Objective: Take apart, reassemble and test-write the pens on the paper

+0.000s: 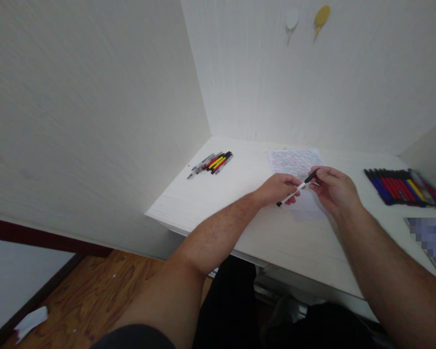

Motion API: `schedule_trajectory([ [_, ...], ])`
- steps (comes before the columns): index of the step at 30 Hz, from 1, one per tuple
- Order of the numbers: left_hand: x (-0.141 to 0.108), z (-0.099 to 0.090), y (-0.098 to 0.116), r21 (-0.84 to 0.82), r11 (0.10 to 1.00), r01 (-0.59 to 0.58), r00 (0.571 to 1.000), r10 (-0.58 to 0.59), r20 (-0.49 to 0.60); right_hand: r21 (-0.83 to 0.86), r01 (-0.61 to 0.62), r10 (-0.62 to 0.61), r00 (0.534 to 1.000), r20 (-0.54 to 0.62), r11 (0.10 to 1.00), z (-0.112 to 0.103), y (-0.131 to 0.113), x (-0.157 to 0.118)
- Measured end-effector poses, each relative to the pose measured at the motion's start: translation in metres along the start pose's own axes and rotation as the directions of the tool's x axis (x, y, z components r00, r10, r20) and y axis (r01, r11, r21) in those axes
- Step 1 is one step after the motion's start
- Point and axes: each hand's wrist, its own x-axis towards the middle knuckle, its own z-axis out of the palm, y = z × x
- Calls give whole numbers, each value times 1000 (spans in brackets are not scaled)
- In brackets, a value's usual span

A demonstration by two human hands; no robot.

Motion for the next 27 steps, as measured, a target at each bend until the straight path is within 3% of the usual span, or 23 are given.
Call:
schedule_trajectory([
  [4,-2,-1,2,-97,995,29,998,-23,60,38,-14,13,999,31,999,1,-1,-3],
  [13,2,0,-2,46,996,-81,993,85,-86,0,-32,32,998,-58,999,2,4,0],
  [22,-3,-1,3,-71,997,-7,999,10,39,46,-32,30,999,42,998,4,-2,-4],
  [27,-2,-2,4,7,997,-73,997,73,-22,4,-40,40,999,-1,999,7,-2,-4],
])
